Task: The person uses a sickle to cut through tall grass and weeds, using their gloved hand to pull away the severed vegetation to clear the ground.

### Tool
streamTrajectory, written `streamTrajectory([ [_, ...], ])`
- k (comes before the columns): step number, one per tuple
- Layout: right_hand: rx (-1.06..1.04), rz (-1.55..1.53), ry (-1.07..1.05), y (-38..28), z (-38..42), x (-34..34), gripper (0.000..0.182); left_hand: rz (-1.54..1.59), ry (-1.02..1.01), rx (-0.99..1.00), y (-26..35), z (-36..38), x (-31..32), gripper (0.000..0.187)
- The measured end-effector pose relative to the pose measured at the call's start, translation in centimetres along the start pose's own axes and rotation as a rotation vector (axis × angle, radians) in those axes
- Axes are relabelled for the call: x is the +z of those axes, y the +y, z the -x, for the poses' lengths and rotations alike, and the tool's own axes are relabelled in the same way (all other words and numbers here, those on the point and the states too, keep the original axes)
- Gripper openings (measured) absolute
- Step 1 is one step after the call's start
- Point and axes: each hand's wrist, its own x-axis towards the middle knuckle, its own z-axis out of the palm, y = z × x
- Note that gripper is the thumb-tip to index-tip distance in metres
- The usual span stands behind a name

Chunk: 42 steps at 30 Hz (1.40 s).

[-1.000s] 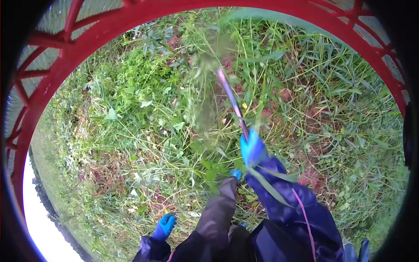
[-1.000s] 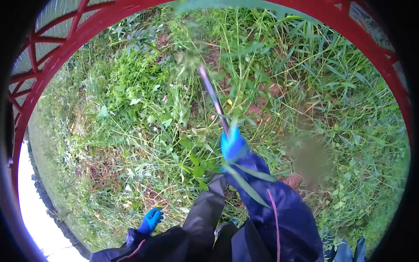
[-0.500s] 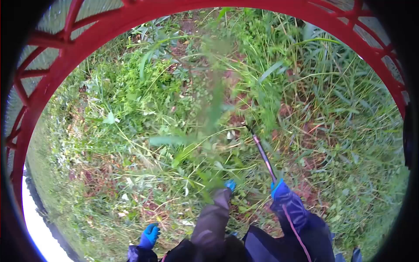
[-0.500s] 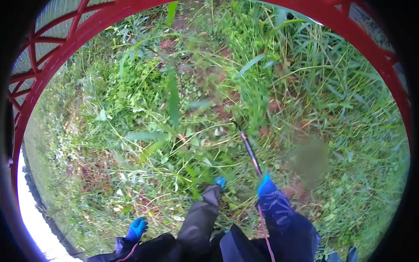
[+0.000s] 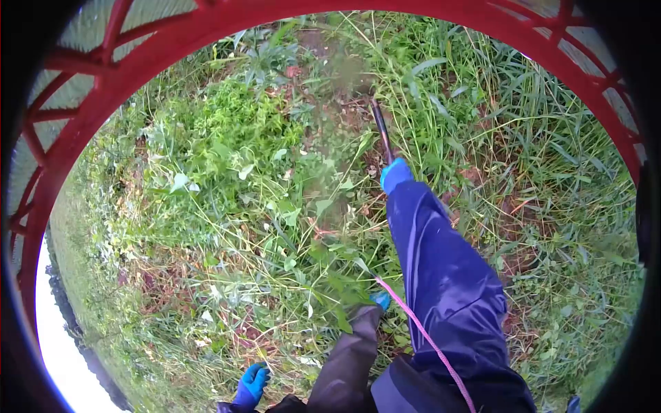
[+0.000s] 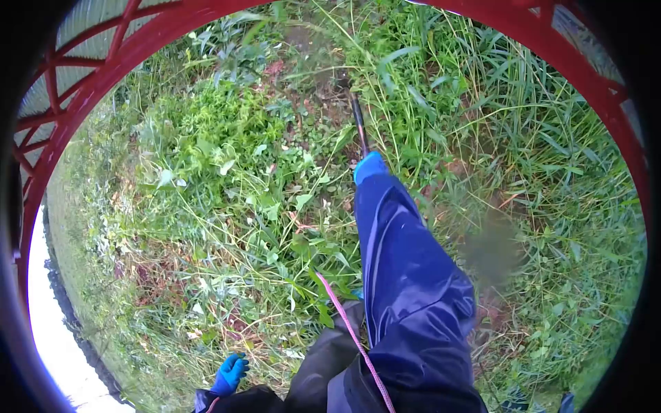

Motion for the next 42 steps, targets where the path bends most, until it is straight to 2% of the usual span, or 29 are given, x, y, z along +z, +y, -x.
streamTrajectory([
  [2, 0.165, -0.198, 0.106, 0.0, 3.3, 0.7, 0.019, 0.022, -0.006, -0.048, -3.0, -0.2, -0.7, 0.036],
  [4, 0.193, -0.121, 0.186, -0.5, 3.9, 1.3, 0.016, -0.023, -0.026, -0.085, -5.7, -0.2, -1.2, 0.034],
  [6, 0.263, -0.186, -0.124, 0.1, 3.1, 2.5, 0.015, -0.037, -0.027, -0.081, -6.8, 0.1, -1.2, 0.032],
  [9, 0.034, -0.183, 0.592, -0.2, 16.7, 6.2, 0.012, 0.094, 0.013, -0.035, -7.7, 0.9, 0.2, 0.031],
  [10, 0.227, -0.216, 0.45, 2.6, 21.6, 10.6, 0.02, 0.059, 0.02, -0.007, -7.9, 1.1, 0.6, 0.031],
  [11, 0.144, -0.496, 0.359, 3.6, 29.6, 8.1, 0.014, 0.08, -0.024, -0.015, -8.4, 1.1, 0.7, 0.031],
  [12, 0.273, -0.257, 0.181, 3.5, 35.9, 5.4, 0.015, 0.096, -0.068, -0.016, -8.4, 1.1, 0.9, 0.031],
  [15, 0.166, -0.315, -0.122, 2.7, 46.5, 2.5, 0.015, 0.065, -0.047, -0.009, -7.8, 2.2, 1.8, 0.032],
  [19, -0.092, -0.406, -0.521, -0.7, 55.4, 4.3, 0.02, 0.009, -0.072, 0.015, -10.6, 2.4, 1.6, 0.032],
  [21, -0.193, -0.434, -0.646, -2.9, 58.1, 6.6, 0.024, 0.004, -0.06, 0.02, -12.4, 3.2, 0.7, 0.03],
  [22, -0.245, -0.42, -0.699, -4.9, 58.8, 7.7, 0.026, 0.016, -0.108, 0.008, -16.2, 1.7, -1.6, 0.031],
  [23, -0.278, -0.425, -0.711, -5.9, 59.6, 8.4, 0.029, -0.132, -0.051, 0.049, -20.0, 0.6, -3.7, 0.03],
  [24, -0.179, -0.525, -1.024, -7.4, 58.7, 4.4, 0.028, -0.285, 0.006, 0.089, -21.7, 0.5, -5.4, 0.03],
  [26, -0.298, -0.532, -0.93, -7.1, 59.2, 4.2, 0.028, -0.274, 0.029, 0.068, -21.0, 1.9, -7.7, 0.029],
  [27, -0.268, -0.548, -0.881, -6.2, 58.9, 4.4, 0.03, -0.232, 0.048, 0.049, -20.3, 2.5, -8.0, 0.028],
  [29, -0.077, -0.742, -0.486, -3.3, 57.5, 1.4, 0.034, -0.141, 0.071, 0.001, -18.7, 3.5, -7.9, 0.025],
  [31, 0.262, -0.695, -0.252, -0.4, 53.0, -5.1, 0.034, 0.014, 0.049, -0.013, -15.7, 5.3, -6.1, 0.022],
  [34, 0.548, -0.943, 0.309, 3.9, 44.2, -11.4, 0.021, -0.009, -0.037, -0.063, -13.5, 4.1, -3.4, 0.024],
  [35, 0.604, -1.098, 0.433, 9.1, 38.8, -7.6, 0.019, -0.009, -0.077, -0.053, -13.1, 3.7, -2.5, 0.026],
  [36, 0.579, -1.41, 0.408, 9.8, 36.3, -9.5, 0.025, -0.016, -0.08, -0.059, -12.4, 3.9, -1.3, 0.026],
  [37, 0.583, -1.503, 0.408, 10.4, 33.1, -9.1, 0.023, -0.025, -0.105, -0.024, -11.4, 4.4, -0.1, 0.028],
  [39, 0.561, -1.34, 0.365, 10.1, 28.1, -4.2, 0.018, -0.076, -0.197, 0.047, -9.9, 4.2, 0.7, 0.03],
  [40, 0.466, -1.018, 0.28, 9.2, 26.8, -0.4, 0.016, -0.094, -0.211, 0.041, -10.2, 3.5, 0.3, 0.03],
  [41, 0.215, -0.19, 0.089, 7.8, 26.9, 4.6, 0.015, -0.031, -0.231, 0.039, -11.4, 2.7, -0.7, 0.031],
  [42, -0.146, 0.445, -0.073, 5.8, 27.9, 9.7, 0.013, 0.031, -0.248, 0.032, -12.1, 2.1, -1.5, 0.032],
])
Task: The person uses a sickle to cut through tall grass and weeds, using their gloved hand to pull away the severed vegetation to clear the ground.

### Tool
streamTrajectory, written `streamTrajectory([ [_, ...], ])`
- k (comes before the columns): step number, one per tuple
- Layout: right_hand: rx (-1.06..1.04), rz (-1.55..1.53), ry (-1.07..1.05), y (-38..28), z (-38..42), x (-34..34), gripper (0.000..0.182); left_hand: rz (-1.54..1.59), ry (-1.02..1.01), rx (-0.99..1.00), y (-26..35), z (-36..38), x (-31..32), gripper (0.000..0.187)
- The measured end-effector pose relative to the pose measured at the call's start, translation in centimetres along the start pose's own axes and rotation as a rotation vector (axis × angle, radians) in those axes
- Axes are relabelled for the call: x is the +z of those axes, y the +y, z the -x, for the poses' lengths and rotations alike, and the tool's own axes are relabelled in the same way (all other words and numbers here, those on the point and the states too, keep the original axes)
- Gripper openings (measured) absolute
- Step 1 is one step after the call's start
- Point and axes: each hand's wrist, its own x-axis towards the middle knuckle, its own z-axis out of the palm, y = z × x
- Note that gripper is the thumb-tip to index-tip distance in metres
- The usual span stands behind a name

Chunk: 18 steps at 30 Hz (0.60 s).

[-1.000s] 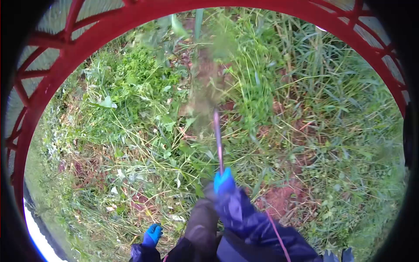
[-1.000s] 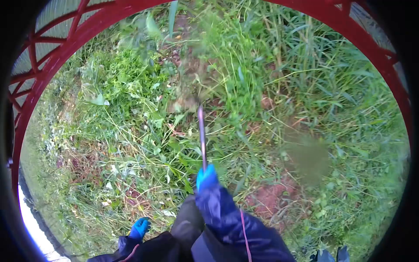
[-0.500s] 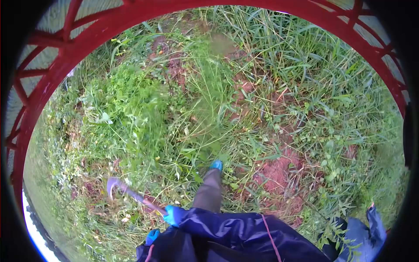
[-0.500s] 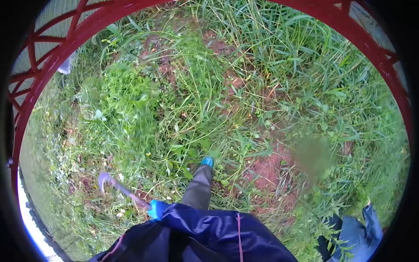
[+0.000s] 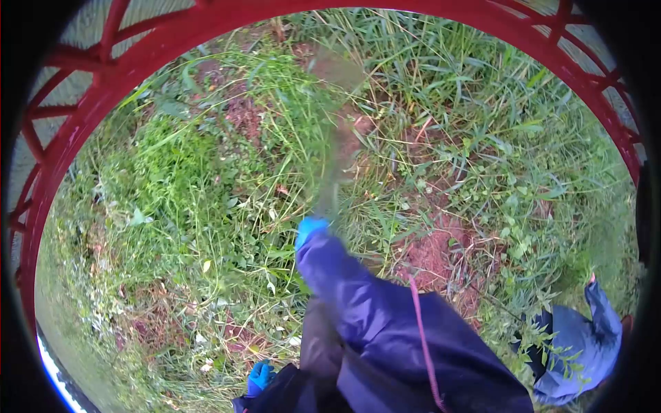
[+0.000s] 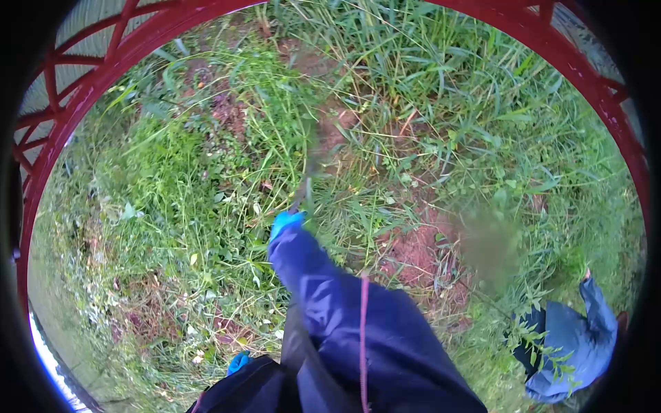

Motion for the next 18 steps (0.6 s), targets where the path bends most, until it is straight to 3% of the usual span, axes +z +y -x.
streamTrajectory([
  [1, -0.28, 0.28, -0.031, -4.3, 1.0, 4.3, 0.013, -0.074, 0.055, 0.014, 0.5, 0.5, -0.2, 0.032],
  [4, -0.602, 0.073, 0.084, -20.4, 11.0, 13.2, 0.017, -0.071, 0.173, -0.08, 0.1, 0.4, -2.7, 0.033],
  [5, -0.576, -0.237, -0.154, -22.3, 15.1, 8.4, 0.018, -0.136, 0.175, -0.031, -0.1, 0.1, -3.7, 0.029],
  [6, -0.417, -0.641, -0.429, -23.0, 18.3, 3.1, 0.019, -0.147, 0.177, -0.027, -0.4, -0.4, -4.4, 0.029],
  [7, -0.347, -0.83, -0.565, -23.5, 20.5, 0.3, 0.02, -0.152, 0.155, -0.035, -0.4, -0.7, -5.5, 0.029],
  [11, -0.26, -1.189, -0.658, -21.1, 23.0, -5.9, 0.022, -0.185, 0.071, -0.09, 2.2, -0.2, -10.1, 0.028],
  [12, -0.228, -1.238, -0.614, -19.3, 22.5, -6.9, 0.023, -0.193, 0.065, -0.099, 2.9, 0.0, -9.9, 0.028],
  [13, -0.191, -1.264, -0.536, -16.7, 22.0, -7.9, 0.024, -0.441, 0.031, 0.144, 5.0, 0.5, -7.0, 0.027],
  [15, -0.021, -1.299, -0.379, -10.0, 21.1, -10.8, 0.024, -0.114, 0.128, -0.109, 8.4, 0.4, -2.0, 0.028],
  [18, 0.42, -1.047, 0.272, 2.6, 17.9, -14.7, 0.022, -0.18, 0.09, -0.096, 7.2, -1.3, -0.7, 0.027],
])
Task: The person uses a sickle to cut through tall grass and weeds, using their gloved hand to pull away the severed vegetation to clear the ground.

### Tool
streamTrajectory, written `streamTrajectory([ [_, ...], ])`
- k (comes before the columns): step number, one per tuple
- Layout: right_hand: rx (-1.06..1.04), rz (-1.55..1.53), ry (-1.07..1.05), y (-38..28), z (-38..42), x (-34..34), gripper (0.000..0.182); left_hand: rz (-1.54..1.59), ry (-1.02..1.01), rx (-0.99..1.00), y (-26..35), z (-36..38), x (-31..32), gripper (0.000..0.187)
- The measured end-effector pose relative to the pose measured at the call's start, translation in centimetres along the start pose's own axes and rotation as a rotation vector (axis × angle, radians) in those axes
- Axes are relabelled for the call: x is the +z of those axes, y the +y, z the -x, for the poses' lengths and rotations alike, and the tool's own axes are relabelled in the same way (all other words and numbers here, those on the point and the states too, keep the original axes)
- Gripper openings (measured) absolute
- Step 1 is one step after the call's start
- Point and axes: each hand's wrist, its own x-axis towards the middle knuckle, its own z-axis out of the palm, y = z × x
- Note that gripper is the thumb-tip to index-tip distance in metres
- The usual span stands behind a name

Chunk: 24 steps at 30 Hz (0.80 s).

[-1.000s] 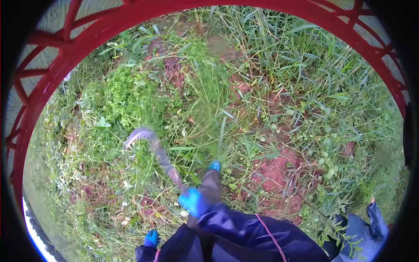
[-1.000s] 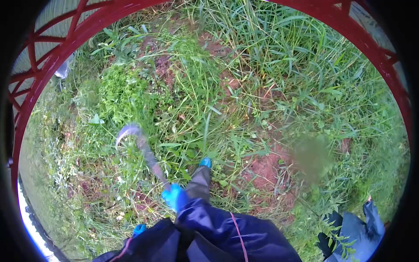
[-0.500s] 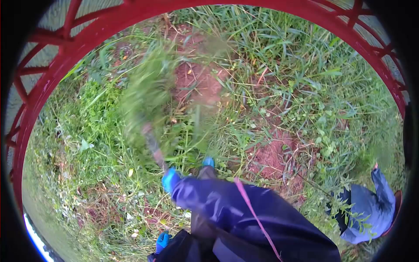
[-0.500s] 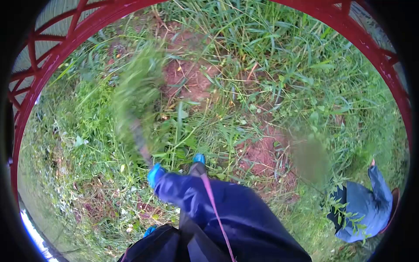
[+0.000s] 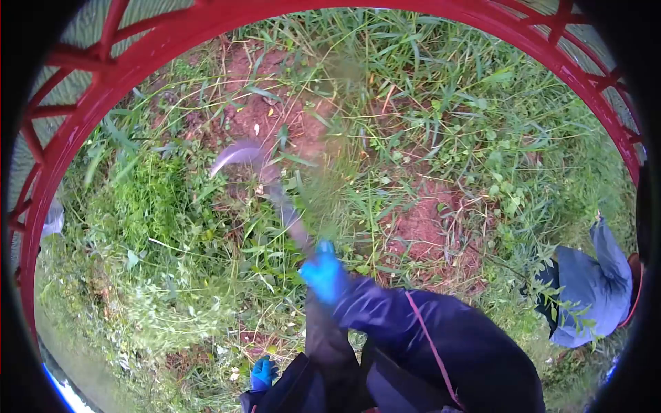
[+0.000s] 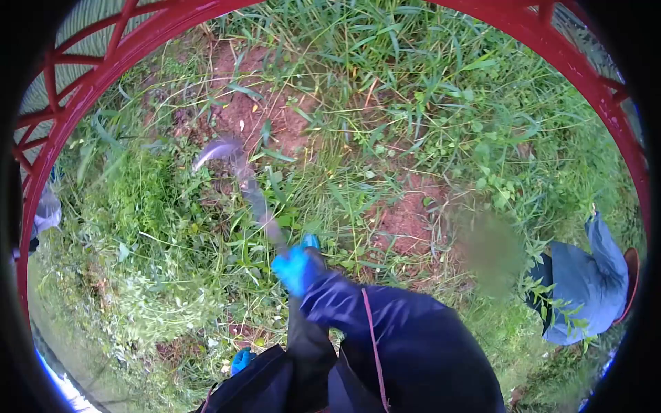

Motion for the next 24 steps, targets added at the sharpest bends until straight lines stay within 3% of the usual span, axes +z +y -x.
streamTrajectory([
  [1, -0.04, 0.095, 0.305, 0.9, -3.2, -2.8, 0.022, 0.081, -0.137, -0.001, -1.4, -1.7, -0.7, 0.027],
  [2, 0.326, -0.763, 0.155, 0.4, -6.2, -7.0, 0.022, 0.081, -0.154, 0.014, -1.1, -2.0, -0.1, 0.027],
  [3, 0.353, -0.609, 0.404, 5.7, -10.6, -7.3, 0.02, 0.063, -0.147, -0.005, -0.2, -1.8, 0.6, 0.027],
  [5, 0.47, -1.077, 0.379, 6.0, -14.9, -11.6, 0.021, -0.011, -0.062, 0.032, 0.5, -2.4, 1.4, 0.026],
  [6, 0.544, -1.008, 0.594, 7.2, -17.0, -10.3, 0.021, -0.035, -0.088, 0.036, 1.7, -2.5, 1.8, 0.026],
  [7, 0.36, -0.36, 0.46, 8.4, -16.8, -7.2, 0.016, -0.053, -0.11, 0.044, 2.8, -2.9, 1.9, 0.026],
  [8, 0.203, 0.315, 0.482, 9.6, -16.6, -4.1, 0.011, -0.063, -0.128, 0.059, 3.3, -3.6, 1.8, 0.026],
  [9, 0.099, 0.67, 0.079, 8.8, -14.9, -1.2, 0.006, -0.071, -0.147, 0.071, 3.7, -4.5, 1.1, 0.026],
  [10, -0.134, 0.929, -0.275, 8.0, -13.0, 1.5, 0.011, -0.081, -0.162, 0.09, 5.1, -4.8, 1.0, 0.026],
  [11, -0.178, 0.842, -0.324, 8.0, -10.1, 4.5, 0.012, -0.092, -0.177, 0.101, 5.9, -5.6, 0.1, 0.027],
  [13, 0.055, 0.351, -0.439, 5.7, -2.8, 7.6, 0.016, -0.117, -0.225, 0.141, 8.2, -7.1, -2.2, 0.027],
  [18, 0.411, -0.353, -0.835, 2.2, 6.5, 2.2, 0.036, -0.015, -0.515, 0.204, 15.5, -11.5, -8.1, 0.028],
  [19, 0.464, -0.885, -0.922, 5.4, 5.7, 0.5, 0.031, -0.149, -0.423, 0.226, 16.9, -11.3, -7.5, 0.029],
  [20, 0.746, -1.631, -1.018, 8.9, 4.9, -0.8, 0.026, -0.284, -0.332, 0.235, 18.2, -11.0, -6.9, 0.029],
  [21, 0.999, -2.049, -1.184, 12.7, 4.1, -2.0, 0.021, -0.517, -0.135, 0.274, 19.4, -10.7, -5.0, 0.031],
  [22, 0.713, -2.156, -1.046, 14.2, 2.3, -4.1, 0.028, -0.456, -0.116, 0.168, 22.2, -4.5, 1.1, 0.031],
  [24, 0.513, -2.062, -0.435, 20.0, 4.6, -12.2, 0.018, -0.498, -0.179, 0.113, 23.8, -4.4, 3.8, 0.034],
])
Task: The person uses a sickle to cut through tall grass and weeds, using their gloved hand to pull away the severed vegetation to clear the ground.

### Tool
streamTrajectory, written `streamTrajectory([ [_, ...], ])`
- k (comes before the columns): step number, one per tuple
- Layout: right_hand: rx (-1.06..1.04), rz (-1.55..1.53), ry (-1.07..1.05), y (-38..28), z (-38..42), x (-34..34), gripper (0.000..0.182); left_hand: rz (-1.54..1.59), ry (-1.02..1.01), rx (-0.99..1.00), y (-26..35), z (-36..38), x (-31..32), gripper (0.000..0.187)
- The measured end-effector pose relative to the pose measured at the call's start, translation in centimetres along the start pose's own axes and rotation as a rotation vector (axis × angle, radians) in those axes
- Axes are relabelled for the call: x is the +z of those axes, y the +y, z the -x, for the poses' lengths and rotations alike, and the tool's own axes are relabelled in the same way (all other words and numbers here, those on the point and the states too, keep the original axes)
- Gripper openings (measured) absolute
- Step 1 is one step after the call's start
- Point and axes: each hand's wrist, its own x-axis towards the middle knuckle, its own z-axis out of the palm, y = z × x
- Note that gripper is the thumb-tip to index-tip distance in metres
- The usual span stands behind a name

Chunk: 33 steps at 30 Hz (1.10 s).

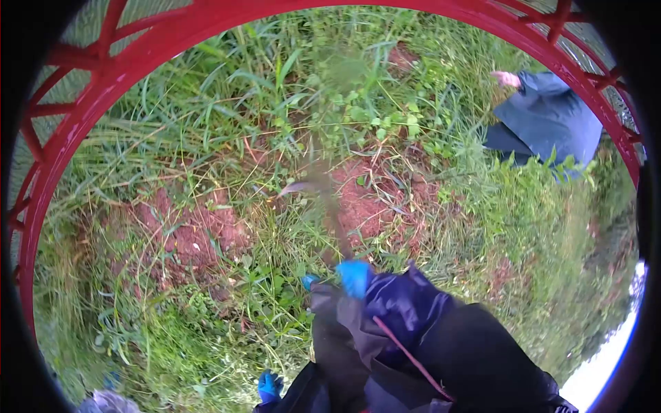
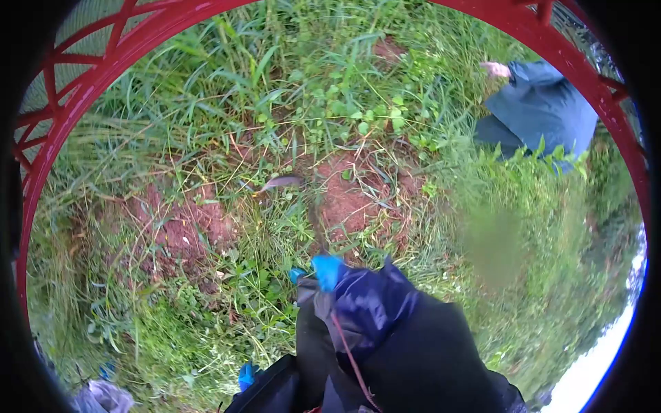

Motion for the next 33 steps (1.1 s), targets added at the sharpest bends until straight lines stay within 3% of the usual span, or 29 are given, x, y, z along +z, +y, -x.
streamTrajectory([
  [1, -0.285, 0.16, 0.379, -1.9, 4.7, 10.2, 0.021, -0.031, 0.005, -0.004, 2.8, 0.8, 1.9, 0.033],
  [4, -0.601, -0.019, 0.515, -10.0, 10.5, 4.9, 0.03, -0.066, -0.088, 0.097, 8.0, 1.0, 5.5, 0.033],
  [6, -0.71, -0.146, 0.823, -15.6, 13.0, 4.2, 0.03, -0.083, -0.125, 0.142, 11.0, 1.1, 7.3, 0.033],
  [9, -1.115, -0.175, 0.994, -23.2, 10.8, 2.3, 0.031, -0.185, -0.119, 0.196, 15.1, 1.4, 9.5, 0.033],
  [12, -1.052, 0.075, 1.003, -28.0, 1.1, 2.0, 0.031, -0.251, -0.085, 0.193, 17.9, 0.8, 11.4, 0.032],
  [15, -0.711, 1.017, 1.124, -21.0, -14.9, 3.9, 0.031, -0.289, -0.117, 0.13, 20.5, -1.7, 13.7, 0.03],
  [17, -0.49, 1.008, 0.832, -12.5, -20.2, 9.0, 0.032, -0.397, -0.169, 0.111, 23.6, -2.8, 16.6, 0.028],
  [19, -0.183, 0.46, 0.415, -8.4, -19.2, 13.6, 0.032, -0.478, -0.196, 0.145, 28.9, -2.9, 20.9, 0.027],
  [21, 0.035, 0.165, 0.198, -9.2, -14.0, 14.5, 0.033, -0.538, -0.27, 0.203, 34.8, -2.4, 25.0, 0.028],
  [22, -0.035, 0.224, 0.169, -9.9, -11.3, 12.7, 0.029, -0.474, -0.24, 0.241, 37.0, -1.6, 26.8, 0.029],
  [23, 0.089, -0.097, -0.066, -9.7, -11.8, 6.4, 0.024, -0.504, -0.213, 0.268, 39.1, -1.0, 28.1, 0.03],
  [25, 0.109, -0.45, -0.313, -14.1, -6.6, -0.7, 0.015, -0.486, -0.147, 0.264, 41.9, -1.3, 29.1, 0.029],
  [26, -0.266, -0.563, -0.823, -18.1, -0.8, 3.0, 0.019, -0.496, -0.157, 0.266, 42.8, -1.5, 29.5, 0.029],
  [27, -0.522, -0.562, -0.599, -21.5, 2.6, 0.9, 0.02, -0.505, -0.149, 0.257, 43.9, -1.6, 29.8, 0.029],
  [29, -0.921, -0.325, 0.553, -29.0, 7.0, -3.1, 0.024, -0.522, -0.144, 0.248, 44.9, -2.1, 29.5, 0.029],
  [30, -1.041, -0.295, 0.863, -33.3, 7.7, -5.1, 0.026, -0.526, -0.145, 0.248, 45.1, -2.1, 29.7, 0.029],
  [33, -1.22, -0.426, 0.966, -45.6, 8.5, -1.5, 0.024, -0.666, -0.178, 0.253, 46.9, -2.0, 29.6, 0.031],
])
